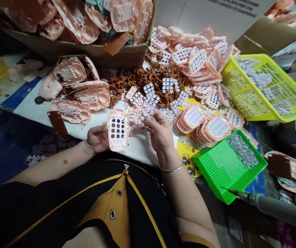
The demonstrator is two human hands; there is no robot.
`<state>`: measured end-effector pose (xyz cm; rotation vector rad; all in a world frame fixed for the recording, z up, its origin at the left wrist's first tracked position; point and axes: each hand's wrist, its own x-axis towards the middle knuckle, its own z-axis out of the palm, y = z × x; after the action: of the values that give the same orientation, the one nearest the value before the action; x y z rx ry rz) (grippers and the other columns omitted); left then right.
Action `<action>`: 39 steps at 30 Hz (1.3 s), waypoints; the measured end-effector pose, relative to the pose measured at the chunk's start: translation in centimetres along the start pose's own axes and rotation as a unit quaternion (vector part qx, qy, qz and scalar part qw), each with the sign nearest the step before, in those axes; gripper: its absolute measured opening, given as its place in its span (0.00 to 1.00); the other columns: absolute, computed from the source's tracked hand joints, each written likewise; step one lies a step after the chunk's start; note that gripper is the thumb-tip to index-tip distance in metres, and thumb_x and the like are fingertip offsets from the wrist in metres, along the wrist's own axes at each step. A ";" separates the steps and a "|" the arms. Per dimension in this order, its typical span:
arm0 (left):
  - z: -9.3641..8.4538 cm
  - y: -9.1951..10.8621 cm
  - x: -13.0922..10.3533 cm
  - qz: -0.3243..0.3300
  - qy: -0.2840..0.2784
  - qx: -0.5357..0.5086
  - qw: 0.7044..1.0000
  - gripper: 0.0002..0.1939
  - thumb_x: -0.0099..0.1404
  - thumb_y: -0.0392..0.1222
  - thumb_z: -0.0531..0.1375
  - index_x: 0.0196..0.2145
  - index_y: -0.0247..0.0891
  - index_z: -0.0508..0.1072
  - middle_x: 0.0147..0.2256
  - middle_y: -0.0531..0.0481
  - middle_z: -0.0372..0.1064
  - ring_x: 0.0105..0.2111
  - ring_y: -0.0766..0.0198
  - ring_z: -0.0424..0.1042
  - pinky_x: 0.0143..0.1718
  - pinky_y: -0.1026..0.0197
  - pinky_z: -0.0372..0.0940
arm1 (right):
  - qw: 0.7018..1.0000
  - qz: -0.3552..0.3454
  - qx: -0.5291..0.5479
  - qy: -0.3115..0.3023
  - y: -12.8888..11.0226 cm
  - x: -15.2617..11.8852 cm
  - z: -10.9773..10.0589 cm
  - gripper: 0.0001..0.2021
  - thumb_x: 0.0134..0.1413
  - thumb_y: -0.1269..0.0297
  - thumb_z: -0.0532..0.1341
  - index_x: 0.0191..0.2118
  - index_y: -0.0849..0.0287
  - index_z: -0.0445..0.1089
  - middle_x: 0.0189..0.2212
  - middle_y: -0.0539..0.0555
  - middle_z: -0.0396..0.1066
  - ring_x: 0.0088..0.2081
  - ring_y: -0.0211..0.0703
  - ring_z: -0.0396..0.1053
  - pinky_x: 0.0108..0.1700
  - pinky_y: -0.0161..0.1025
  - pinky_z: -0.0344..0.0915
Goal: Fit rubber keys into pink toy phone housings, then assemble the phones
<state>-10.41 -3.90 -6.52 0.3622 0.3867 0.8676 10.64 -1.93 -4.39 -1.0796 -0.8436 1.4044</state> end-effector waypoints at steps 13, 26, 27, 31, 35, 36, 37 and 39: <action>-0.8 -0.4 0.3 0.004 -0.004 0.000 1.000 0.17 0.53 0.39 0.63 0.42 0.34 0.75 0.34 0.46 0.78 0.37 0.54 0.78 0.49 0.50 0.65 | 0.870 -0.378 -0.307 -0.077 2.0 -3.1 2.9 0.07 0.59 0.69 0.60 0.42 0.51 0.72 0.41 0.52 0.79 0.44 0.42 0.77 0.46 0.42 0.75; -0.3 -0.1 0.1 -0.007 0.004 -0.041 0.999 0.18 0.51 0.40 0.65 0.41 0.32 0.76 0.34 0.47 0.79 0.33 0.58 0.77 0.40 0.57 0.67 | 0.725 -0.419 -0.487 -0.248 -0.2 -3.5 2.2 0.16 0.62 0.62 0.59 0.52 0.61 0.71 0.55 0.64 0.73 0.61 0.51 0.66 0.59 0.53 0.66; -0.1 -0.1 0.0 -0.004 0.006 -0.050 0.999 0.18 0.51 0.39 0.65 0.40 0.32 0.76 0.34 0.47 0.79 0.33 0.58 0.77 0.40 0.57 0.67 | 0.709 -0.425 -0.502 -0.254 -0.1 -3.5 2.0 0.17 0.62 0.60 0.59 0.53 0.62 0.71 0.56 0.65 0.72 0.62 0.53 0.65 0.60 0.54 0.65; 0.2 -0.1 0.0 0.002 0.028 -0.069 0.997 0.17 0.51 0.40 0.64 0.40 0.32 0.76 0.36 0.47 0.79 0.35 0.58 0.77 0.42 0.56 0.68 | 0.661 -0.451 -0.551 -0.235 0.6 -3.7 1.7 0.22 0.65 0.54 0.55 0.57 0.64 0.68 0.58 0.66 0.69 0.63 0.56 0.63 0.60 0.56 0.64; 0.0 -0.1 0.0 -0.003 0.024 -0.038 0.999 0.20 0.51 0.42 0.66 0.42 0.32 0.75 0.39 0.45 0.78 0.38 0.56 0.77 0.45 0.55 0.68 | 0.640 -0.501 -0.546 -0.203 1.4 -4.6 1.9 0.26 0.61 0.49 0.60 0.57 0.62 0.68 0.55 0.65 0.72 0.61 0.55 0.66 0.61 0.54 0.64; 0.0 -0.1 -0.1 -0.003 0.019 -0.026 0.999 0.21 0.50 0.44 0.66 0.42 0.32 0.75 0.39 0.44 0.78 0.39 0.56 0.77 0.45 0.55 0.69 | 0.633 -0.515 -0.544 -0.194 1.6 -4.8 2.0 0.23 0.60 0.54 0.62 0.57 0.61 0.68 0.54 0.63 0.74 0.59 0.52 0.68 0.61 0.52 0.64; 0.0 0.0 -0.1 0.000 0.015 -0.013 1.000 0.22 0.50 0.45 0.67 0.42 0.32 0.75 0.40 0.43 0.78 0.40 0.55 0.76 0.44 0.55 0.69 | 0.629 -0.526 -0.541 -0.187 1.6 -5.1 2.0 0.20 0.60 0.61 0.63 0.57 0.59 0.68 0.52 0.60 0.75 0.57 0.49 0.70 0.60 0.50 0.64; 0.1 0.1 -0.1 0.002 0.006 0.015 1.000 0.25 0.51 0.47 0.68 0.46 0.34 0.75 0.44 0.42 0.76 0.43 0.52 0.76 0.43 0.53 0.70 | 0.634 -0.538 -0.529 -0.167 1.4 -5.4 1.7 0.20 0.60 0.72 0.61 0.58 0.55 0.68 0.50 0.56 0.77 0.54 0.44 0.73 0.59 0.46 0.66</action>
<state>-10.49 -3.88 -6.41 0.3869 0.4103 0.8680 8.32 -7.27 -4.37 -0.7513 -2.2570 -0.0895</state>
